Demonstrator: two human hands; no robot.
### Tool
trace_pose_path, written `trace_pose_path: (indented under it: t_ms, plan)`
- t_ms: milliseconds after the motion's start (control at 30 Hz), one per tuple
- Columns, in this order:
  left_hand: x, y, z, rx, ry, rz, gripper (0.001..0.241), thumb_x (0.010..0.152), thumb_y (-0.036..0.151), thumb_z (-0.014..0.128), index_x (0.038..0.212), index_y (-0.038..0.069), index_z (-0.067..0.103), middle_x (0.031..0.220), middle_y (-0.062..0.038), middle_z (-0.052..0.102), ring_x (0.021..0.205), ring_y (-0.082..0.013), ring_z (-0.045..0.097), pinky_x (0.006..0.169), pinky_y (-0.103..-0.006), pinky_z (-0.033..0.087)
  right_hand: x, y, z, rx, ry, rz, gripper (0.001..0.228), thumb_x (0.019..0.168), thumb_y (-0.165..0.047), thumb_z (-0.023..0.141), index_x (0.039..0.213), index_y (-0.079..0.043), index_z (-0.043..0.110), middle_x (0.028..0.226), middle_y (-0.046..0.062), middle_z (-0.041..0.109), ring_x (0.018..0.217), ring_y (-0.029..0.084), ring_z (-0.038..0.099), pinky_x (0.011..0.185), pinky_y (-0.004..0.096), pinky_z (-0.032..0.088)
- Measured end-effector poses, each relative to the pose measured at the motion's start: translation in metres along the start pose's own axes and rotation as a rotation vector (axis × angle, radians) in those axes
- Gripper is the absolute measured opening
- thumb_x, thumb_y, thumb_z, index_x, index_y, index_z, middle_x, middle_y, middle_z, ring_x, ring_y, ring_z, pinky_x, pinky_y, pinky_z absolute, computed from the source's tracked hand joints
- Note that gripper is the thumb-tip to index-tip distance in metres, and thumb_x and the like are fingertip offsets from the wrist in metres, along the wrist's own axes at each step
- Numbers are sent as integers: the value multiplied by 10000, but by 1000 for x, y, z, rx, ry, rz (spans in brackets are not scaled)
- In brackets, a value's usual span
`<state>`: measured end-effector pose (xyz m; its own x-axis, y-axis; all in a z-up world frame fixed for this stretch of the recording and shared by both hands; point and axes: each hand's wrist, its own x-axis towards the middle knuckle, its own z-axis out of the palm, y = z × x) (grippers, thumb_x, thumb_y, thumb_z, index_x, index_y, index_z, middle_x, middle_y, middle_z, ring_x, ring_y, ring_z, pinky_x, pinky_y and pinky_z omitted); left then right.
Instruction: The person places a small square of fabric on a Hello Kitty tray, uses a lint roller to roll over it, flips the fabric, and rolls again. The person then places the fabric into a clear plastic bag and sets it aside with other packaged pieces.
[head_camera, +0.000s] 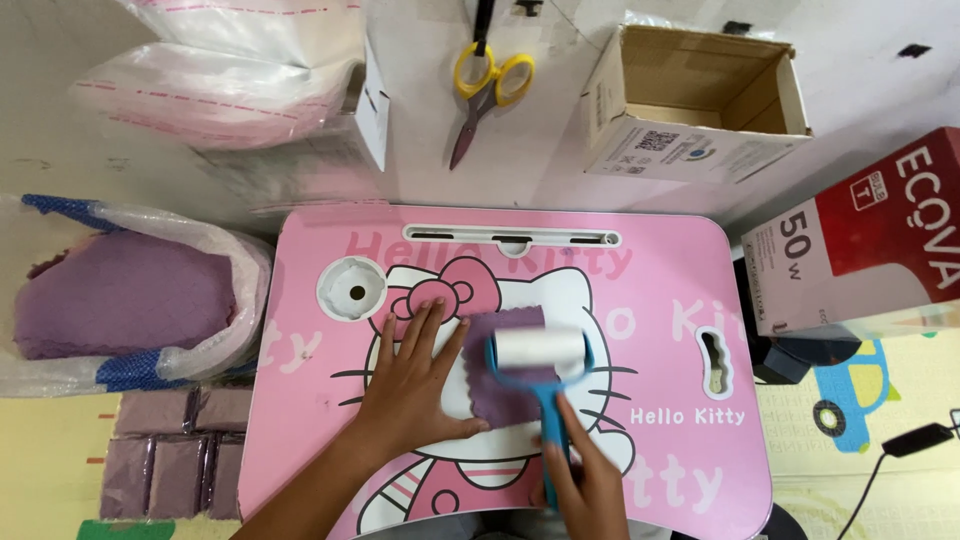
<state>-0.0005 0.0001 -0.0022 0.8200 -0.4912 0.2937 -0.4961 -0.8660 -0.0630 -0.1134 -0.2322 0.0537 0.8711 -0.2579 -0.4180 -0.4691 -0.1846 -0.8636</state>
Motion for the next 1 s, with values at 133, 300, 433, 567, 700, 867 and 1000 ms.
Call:
trace_pose_path:
  t_ms: [133,300,433,567,700,867,1000]
  plan:
    - [1,0,-2,-125,-46,-1,1481,526,1030,768,1610,151,274,1717,-181,120,1598,-324,69,1232,-600,44,29,-27,7,-198,-10,-119,612,955,-320,572,1560,-324,480,758,12,596,516,116,478,487,246,399]
    - [0,0,0,-87,-32,-1,1505,519,1065,733,1616,153,254,1726,-172,107,1606,-318,61,1236,-592,49,27,-26,-1,-266,3,-50,619,938,-350,570,1550,-364,478,884,-42,864,481,77,331,451,237,350]
    - [0,0,1,-37,-17,2,1568,494,1108,734,1639,169,219,1725,-171,115,1606,-313,79,1247,-583,56,6,17,-24,-118,22,-142,563,920,-274,604,1481,-234,586,749,27,751,503,114,346,560,255,525]
    - [-1,-1,1,21,8,15,1610,480,1172,687,1644,173,197,1728,-170,95,1612,-311,58,1263,-577,27,-5,74,-67,-231,100,-158,522,844,-314,642,1347,-224,748,997,44,879,769,144,818,762,244,575]
    - [-1,-1,2,-10,-7,15,1576,505,1135,710,1645,171,206,1727,-175,103,1609,-317,66,1246,-588,53,4,72,-89,-283,18,-248,489,867,-348,641,1310,-184,766,972,58,871,866,154,816,802,271,600]
    - [0,-1,-1,-172,-54,-1,1536,511,1030,822,1630,148,249,1712,-185,135,1591,-330,97,1227,-611,49,24,13,-59,-287,-122,-375,472,920,-328,620,1348,-153,714,1286,57,799,1161,164,731,954,306,547]
    - [2,-1,-4,-246,-89,-33,1473,520,943,869,1622,167,275,1706,-164,153,1582,-322,106,1223,-604,46,46,-18,-31,-357,-147,-365,480,934,-255,636,1412,-260,681,939,-39,770,700,111,488,692,222,426]
